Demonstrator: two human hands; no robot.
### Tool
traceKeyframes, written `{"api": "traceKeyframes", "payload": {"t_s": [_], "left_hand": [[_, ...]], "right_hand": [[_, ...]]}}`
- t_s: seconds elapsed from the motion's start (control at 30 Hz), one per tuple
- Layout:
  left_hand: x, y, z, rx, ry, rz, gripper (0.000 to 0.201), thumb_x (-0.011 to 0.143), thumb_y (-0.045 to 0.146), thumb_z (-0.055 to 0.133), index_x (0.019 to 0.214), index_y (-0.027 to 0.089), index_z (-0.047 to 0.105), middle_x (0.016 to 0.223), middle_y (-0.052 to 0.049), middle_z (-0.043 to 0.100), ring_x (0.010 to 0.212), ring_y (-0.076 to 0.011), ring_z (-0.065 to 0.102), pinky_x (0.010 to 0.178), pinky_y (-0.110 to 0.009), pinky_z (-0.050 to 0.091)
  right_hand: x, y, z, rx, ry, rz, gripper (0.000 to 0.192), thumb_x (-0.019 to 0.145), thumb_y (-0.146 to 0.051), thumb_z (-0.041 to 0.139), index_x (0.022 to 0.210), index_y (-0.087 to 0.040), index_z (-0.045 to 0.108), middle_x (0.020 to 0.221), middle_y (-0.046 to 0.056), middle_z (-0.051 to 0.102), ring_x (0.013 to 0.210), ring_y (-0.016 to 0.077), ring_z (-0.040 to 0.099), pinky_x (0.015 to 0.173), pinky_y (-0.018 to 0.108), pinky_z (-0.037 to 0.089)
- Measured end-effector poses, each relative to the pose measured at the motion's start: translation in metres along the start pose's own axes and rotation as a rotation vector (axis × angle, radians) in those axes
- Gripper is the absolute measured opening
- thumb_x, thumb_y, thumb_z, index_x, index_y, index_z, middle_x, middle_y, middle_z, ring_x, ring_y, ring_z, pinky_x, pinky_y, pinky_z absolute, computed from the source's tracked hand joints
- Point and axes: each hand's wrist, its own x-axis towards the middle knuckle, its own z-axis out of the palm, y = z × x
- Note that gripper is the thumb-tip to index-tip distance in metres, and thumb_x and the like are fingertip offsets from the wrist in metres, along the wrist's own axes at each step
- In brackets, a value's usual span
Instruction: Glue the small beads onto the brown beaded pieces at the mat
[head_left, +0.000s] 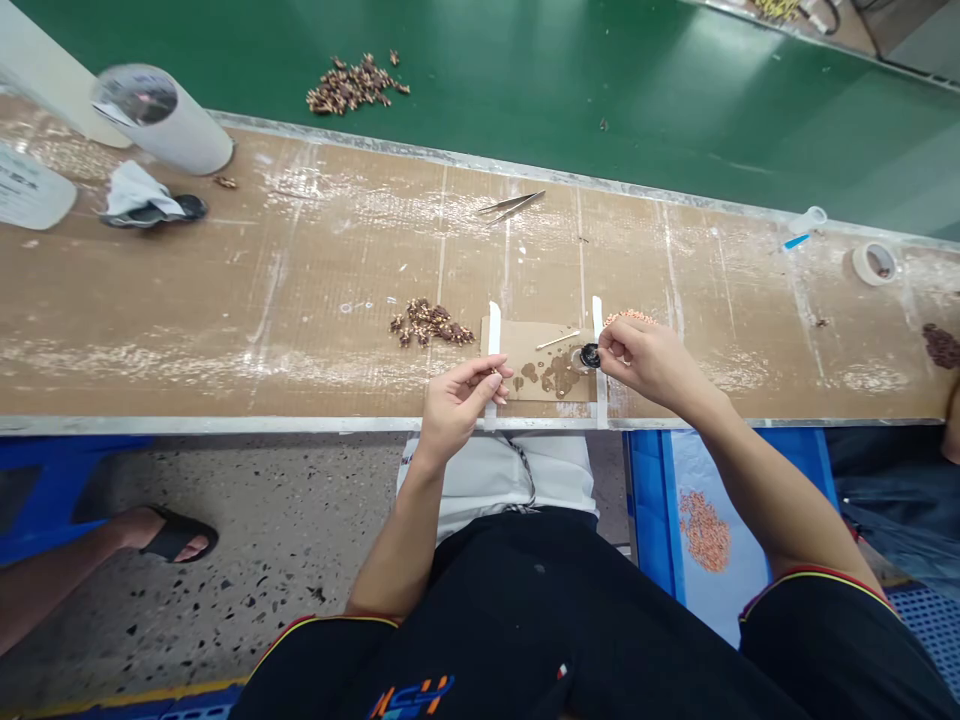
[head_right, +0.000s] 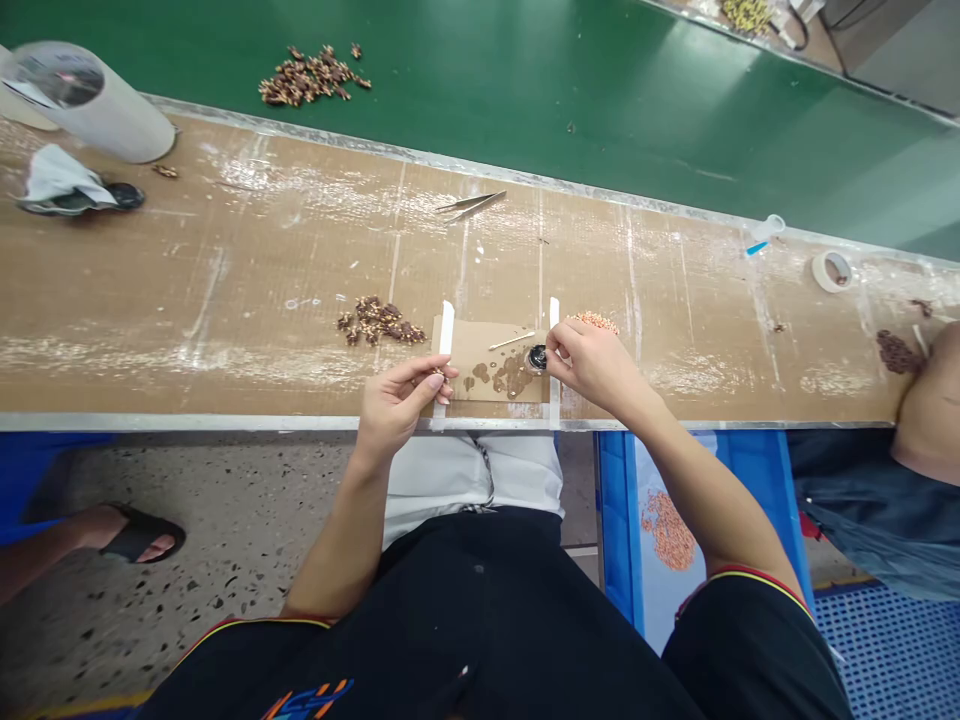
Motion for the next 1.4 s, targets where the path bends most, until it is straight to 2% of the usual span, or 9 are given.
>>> {"api": "traceKeyframes", "payload": {"t_s": [0.5,0.67,0.83,1.0,1.07,1.17,1.27,1.4], "left_hand": [[0.0,0.0,0.0,-0.007,-0.017,0.001,0.036,0.081,0.044,0.089,0.105,0.018,0.084,0.089,-0.008,0.083,0.067,-0.0145,0.075,0.062,-0.026,0.066],[0.002,-0.001,0.0,-0.042,0.002,0.012,0.038,0.08,0.043,0.09,0.106,0.017,0.081,0.089,-0.008,0.083,0.064,-0.0139,0.074,0.061,-0.026,0.064],[0.005,0.003,0.0,-0.017,-0.014,-0.032,0.039,0.076,0.049,0.093,0.096,0.016,0.083,0.095,-0.011,0.084,0.067,-0.0158,0.077,0.065,-0.028,0.067],[0.001,0.005,0.008,-0.065,-0.133,-0.013,0.034,0.077,0.048,0.093,0.092,0.018,0.085,0.088,-0.009,0.083,0.063,-0.0158,0.076,0.06,-0.027,0.066],[-0.005,0.005,0.013,-0.099,-0.116,0.026,0.031,0.079,0.045,0.093,0.093,0.019,0.085,0.088,-0.007,0.083,0.062,-0.0149,0.076,0.057,-0.025,0.065],[-0.015,0.003,0.02,-0.118,-0.029,0.097,0.032,0.08,0.046,0.093,0.096,0.021,0.083,0.088,-0.006,0.083,0.06,-0.0136,0.075,0.054,-0.024,0.063],[-0.022,0.004,0.026,-0.096,0.045,0.158,0.032,0.08,0.049,0.092,0.095,0.022,0.082,0.088,-0.005,0.083,0.059,-0.0132,0.074,0.054,-0.024,0.062],[-0.026,0.009,0.029,-0.056,0.077,0.273,0.022,0.084,0.045,0.09,0.091,0.025,0.083,0.088,-0.004,0.082,0.066,-0.0132,0.074,0.056,-0.023,0.061]], "right_hand": [[-0.001,-0.002,0.002,0.035,-0.005,0.058,0.013,0.089,-0.02,0.054,0.078,-0.025,0.049,0.069,0.001,0.056,0.064,0.0177,0.051,0.062,0.03,0.037],[-0.001,-0.008,-0.004,0.128,0.032,0.127,0.015,0.089,-0.023,0.058,0.077,-0.025,0.049,0.068,0.0,0.056,0.062,0.0164,0.05,0.062,0.03,0.038],[-0.009,-0.034,-0.007,0.292,0.243,0.16,0.018,0.091,-0.026,0.059,0.076,-0.025,0.05,0.067,-0.001,0.056,0.06,0.0151,0.048,0.06,0.03,0.039],[-0.02,-0.082,0.016,0.481,0.447,0.145,0.015,0.093,-0.021,0.059,0.079,-0.025,0.054,0.069,-0.002,0.06,0.061,0.0146,0.05,0.058,0.03,0.04],[-0.022,-0.098,0.028,0.547,0.462,0.143,0.015,0.095,-0.022,0.059,0.08,-0.025,0.055,0.071,-0.001,0.061,0.062,0.0149,0.052,0.059,0.03,0.042],[-0.021,-0.113,0.04,0.647,0.449,0.142,0.016,0.096,-0.024,0.059,0.081,-0.025,0.055,0.075,0.0,0.064,0.068,0.0166,0.058,0.063,0.032,0.046],[-0.017,-0.119,0.045,0.703,0.445,0.122,0.016,0.097,-0.023,0.06,0.082,-0.025,0.057,0.079,0.001,0.066,0.074,0.0177,0.061,0.067,0.033,0.049],[-0.014,-0.124,0.046,0.693,0.462,0.051,0.017,0.098,-0.021,0.062,0.083,-0.026,0.057,0.082,0.001,0.067,0.076,0.017,0.063,0.07,0.033,0.051]]}}
